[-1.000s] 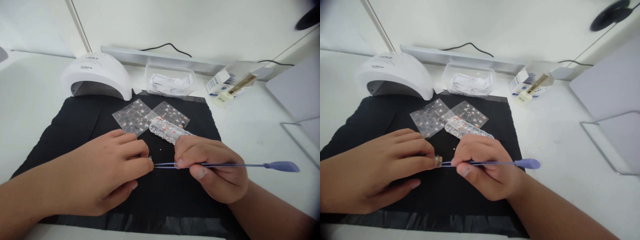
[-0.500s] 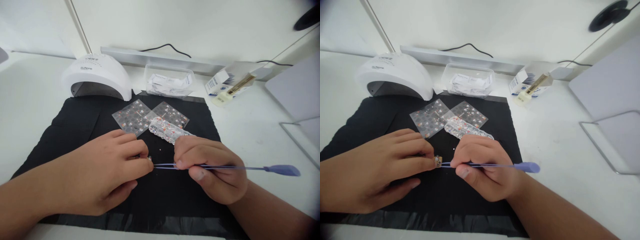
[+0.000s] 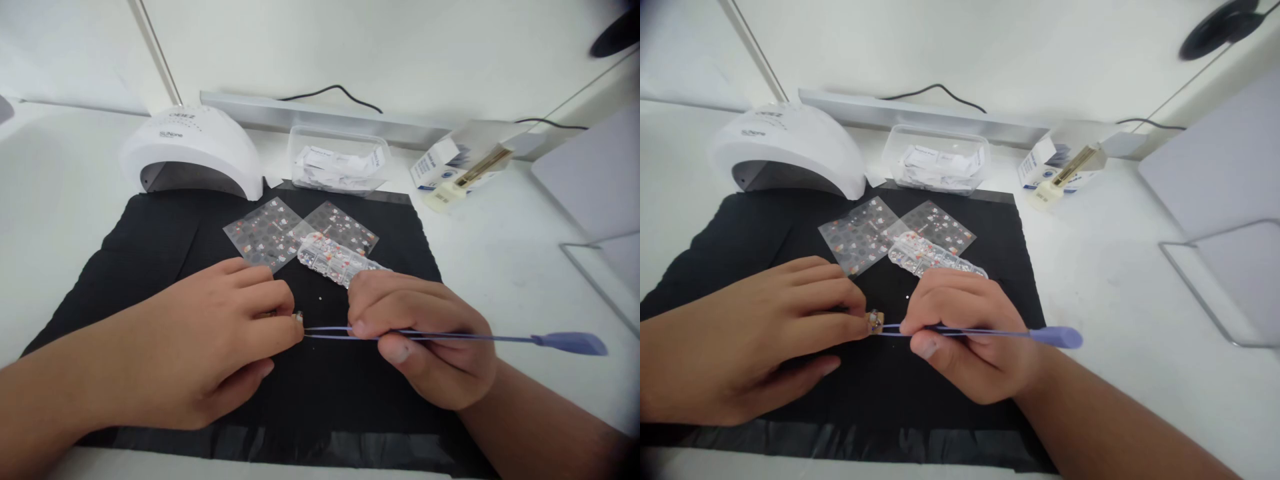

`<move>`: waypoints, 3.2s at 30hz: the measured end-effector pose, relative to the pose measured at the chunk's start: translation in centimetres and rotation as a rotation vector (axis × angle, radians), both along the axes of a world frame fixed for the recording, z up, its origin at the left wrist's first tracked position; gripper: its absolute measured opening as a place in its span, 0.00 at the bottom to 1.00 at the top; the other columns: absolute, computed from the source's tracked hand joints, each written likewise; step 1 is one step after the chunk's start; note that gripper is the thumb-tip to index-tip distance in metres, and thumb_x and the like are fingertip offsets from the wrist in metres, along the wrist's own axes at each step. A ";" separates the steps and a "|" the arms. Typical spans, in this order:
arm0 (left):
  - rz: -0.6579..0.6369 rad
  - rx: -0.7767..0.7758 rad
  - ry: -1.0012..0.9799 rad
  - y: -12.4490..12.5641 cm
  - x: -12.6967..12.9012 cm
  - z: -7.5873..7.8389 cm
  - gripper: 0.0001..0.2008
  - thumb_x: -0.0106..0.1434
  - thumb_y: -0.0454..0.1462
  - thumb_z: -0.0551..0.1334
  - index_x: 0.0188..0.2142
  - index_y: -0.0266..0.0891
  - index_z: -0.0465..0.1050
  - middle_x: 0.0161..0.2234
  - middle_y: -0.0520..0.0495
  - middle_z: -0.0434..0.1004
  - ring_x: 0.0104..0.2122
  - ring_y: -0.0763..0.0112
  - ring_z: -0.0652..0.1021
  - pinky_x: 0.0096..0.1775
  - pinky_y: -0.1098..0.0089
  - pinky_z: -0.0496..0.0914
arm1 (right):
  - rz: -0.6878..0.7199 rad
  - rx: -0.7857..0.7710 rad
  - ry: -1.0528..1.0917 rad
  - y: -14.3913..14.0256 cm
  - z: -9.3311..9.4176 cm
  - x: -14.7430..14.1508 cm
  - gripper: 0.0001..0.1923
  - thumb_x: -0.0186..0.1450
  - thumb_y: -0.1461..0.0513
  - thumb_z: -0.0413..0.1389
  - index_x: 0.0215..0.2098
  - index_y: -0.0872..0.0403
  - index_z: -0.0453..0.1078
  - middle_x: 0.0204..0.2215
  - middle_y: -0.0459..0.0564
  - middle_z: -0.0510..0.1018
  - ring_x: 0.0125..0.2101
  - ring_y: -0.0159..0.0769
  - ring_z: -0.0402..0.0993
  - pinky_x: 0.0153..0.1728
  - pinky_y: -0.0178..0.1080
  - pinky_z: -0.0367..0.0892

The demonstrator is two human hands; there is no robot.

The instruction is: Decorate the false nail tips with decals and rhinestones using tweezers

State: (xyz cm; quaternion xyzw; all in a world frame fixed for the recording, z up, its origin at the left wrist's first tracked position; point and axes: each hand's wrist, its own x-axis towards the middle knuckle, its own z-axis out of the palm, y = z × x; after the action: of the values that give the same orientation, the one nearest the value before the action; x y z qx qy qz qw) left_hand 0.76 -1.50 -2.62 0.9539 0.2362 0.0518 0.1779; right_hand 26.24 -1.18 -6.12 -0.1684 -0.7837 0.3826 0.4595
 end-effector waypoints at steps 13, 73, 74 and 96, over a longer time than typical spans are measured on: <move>0.002 0.000 -0.031 0.2 0.1 0.0 0.11 0.64 0.31 0.58 0.45 0.42 0.72 0.41 0.48 0.74 0.37 0.64 0.72 0.38 0.61 0.65 | -0.003 -0.010 -0.015 -0.1 0.0 0.0 0.07 0.68 0.65 0.55 0.36 0.57 0.75 0.25 0.51 0.76 0.26 0.34 0.72 0.27 0.39 0.70; 0.011 -0.008 -0.056 0.2 -0.1 -0.2 0.12 0.65 0.31 0.58 0.47 0.42 0.71 0.41 0.50 0.75 0.38 0.65 0.72 0.39 0.61 0.65 | -0.014 0.002 -0.012 -0.2 -0.2 0.2 0.05 0.64 0.70 0.56 0.34 0.61 0.75 0.26 0.52 0.76 0.28 0.33 0.72 0.29 0.38 0.70; 0.010 -0.008 -0.056 0.2 -0.1 -0.2 0.12 0.65 0.31 0.58 0.47 0.42 0.71 0.41 0.50 0.75 0.38 0.65 0.72 0.39 0.61 0.65 | -0.014 0.003 -0.012 -0.3 -0.2 0.2 0.05 0.64 0.70 0.56 0.34 0.61 0.75 0.26 0.52 0.76 0.28 0.33 0.72 0.29 0.39 0.70; -0.008 -0.002 -0.048 0.2 -0.2 -0.2 0.14 0.64 0.31 0.58 0.48 0.44 0.71 0.44 0.49 0.74 0.39 0.65 0.72 0.41 0.61 0.66 | -0.111 -0.192 0.293 0.8 -1.4 0.9 0.09 0.69 0.61 0.56 0.38 0.55 0.80 0.24 0.49 0.75 0.25 0.36 0.69 0.26 0.42 0.64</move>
State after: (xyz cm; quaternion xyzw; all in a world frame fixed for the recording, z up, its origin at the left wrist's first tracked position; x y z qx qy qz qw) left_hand 0.54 -1.35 -2.78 0.9531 0.2279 0.0738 0.1849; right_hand 27.09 -0.37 -7.49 -0.1970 -0.6576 0.4500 0.5712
